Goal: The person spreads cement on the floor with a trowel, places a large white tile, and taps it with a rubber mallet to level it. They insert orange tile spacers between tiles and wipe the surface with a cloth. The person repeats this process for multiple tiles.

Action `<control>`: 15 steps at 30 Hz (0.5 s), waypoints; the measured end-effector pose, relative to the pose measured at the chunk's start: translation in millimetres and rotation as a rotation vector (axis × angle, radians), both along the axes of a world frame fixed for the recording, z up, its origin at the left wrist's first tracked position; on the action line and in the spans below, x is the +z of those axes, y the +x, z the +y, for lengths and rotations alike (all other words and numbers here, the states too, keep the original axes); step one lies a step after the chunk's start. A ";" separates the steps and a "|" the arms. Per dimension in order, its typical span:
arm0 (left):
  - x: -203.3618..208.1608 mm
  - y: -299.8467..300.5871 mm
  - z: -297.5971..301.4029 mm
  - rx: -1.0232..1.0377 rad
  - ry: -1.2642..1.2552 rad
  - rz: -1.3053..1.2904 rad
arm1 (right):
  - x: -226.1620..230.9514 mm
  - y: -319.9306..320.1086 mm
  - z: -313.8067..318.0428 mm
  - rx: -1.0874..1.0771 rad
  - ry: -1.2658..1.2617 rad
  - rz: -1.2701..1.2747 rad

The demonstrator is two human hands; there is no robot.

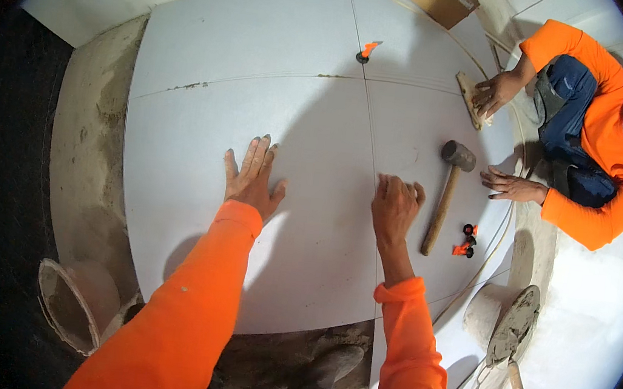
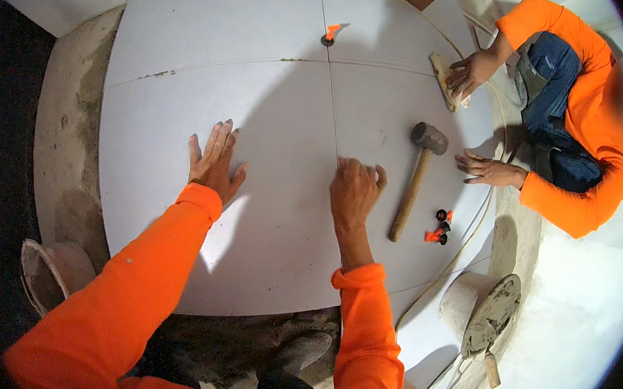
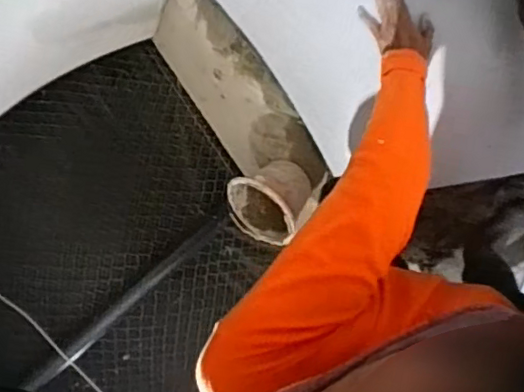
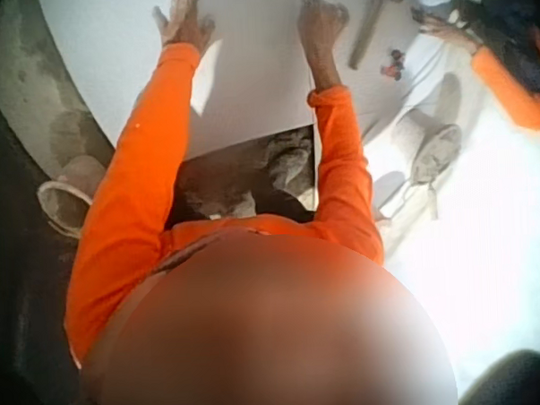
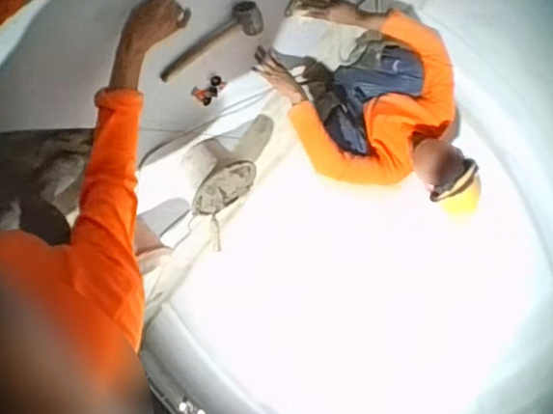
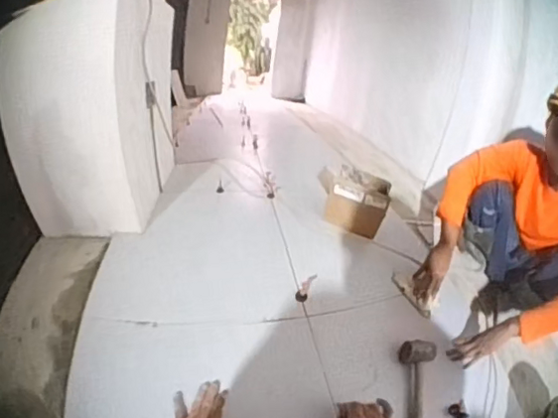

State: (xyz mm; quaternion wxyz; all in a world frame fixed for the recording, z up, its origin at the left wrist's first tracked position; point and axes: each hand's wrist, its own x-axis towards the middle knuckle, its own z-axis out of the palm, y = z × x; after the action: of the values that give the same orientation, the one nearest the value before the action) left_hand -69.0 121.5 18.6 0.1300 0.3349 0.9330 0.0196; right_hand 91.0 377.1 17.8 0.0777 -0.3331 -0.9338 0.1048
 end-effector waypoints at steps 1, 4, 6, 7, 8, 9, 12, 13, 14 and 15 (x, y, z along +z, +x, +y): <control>0.0 0.8 1.2 0.021 -0.003 -0.012 | -6.0 -20.6 4.0 0.052 0.033 0.049; -0.5 1.0 0.1 0.045 0.005 0.036 | -32.6 -105.5 19.5 0.124 0.157 0.441; -4.4 1.2 -0.5 0.070 -0.017 0.047 | -41.2 -155.0 47.1 -0.065 0.049 0.241; -7.3 0.7 -0.7 0.064 -0.030 0.067 | -40.8 -175.4 67.5 -0.100 -0.016 0.213; -10.0 1.4 -0.2 0.063 -0.053 0.076 | -36.9 -191.8 90.9 -0.167 -0.119 0.127; -11.5 -0.3 0.0 0.065 -0.101 0.074 | -32.6 -206.8 109.3 -0.218 -0.222 0.115; -10.6 1.3 1.3 0.064 -0.071 0.071 | -23.6 -237.8 134.0 -0.319 -0.278 0.068; -10.9 -0.2 1.9 0.066 -0.068 0.069 | -20.1 -247.4 138.8 -0.329 -0.243 0.036; -11.3 -1.1 1.9 0.069 -0.068 0.069 | -16.0 -254.1 146.2 -0.305 -0.301 0.006; -11.7 0.4 0.9 0.068 -0.074 0.069 | -13.2 -256.2 154.3 -0.290 -0.363 -0.035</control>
State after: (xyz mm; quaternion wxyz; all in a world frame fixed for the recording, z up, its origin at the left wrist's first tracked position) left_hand -68.5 122.4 6.9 0.1093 0.2986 0.9478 -0.0221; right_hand -165.3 531.3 4.6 0.0144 -0.4739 -0.8432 0.2532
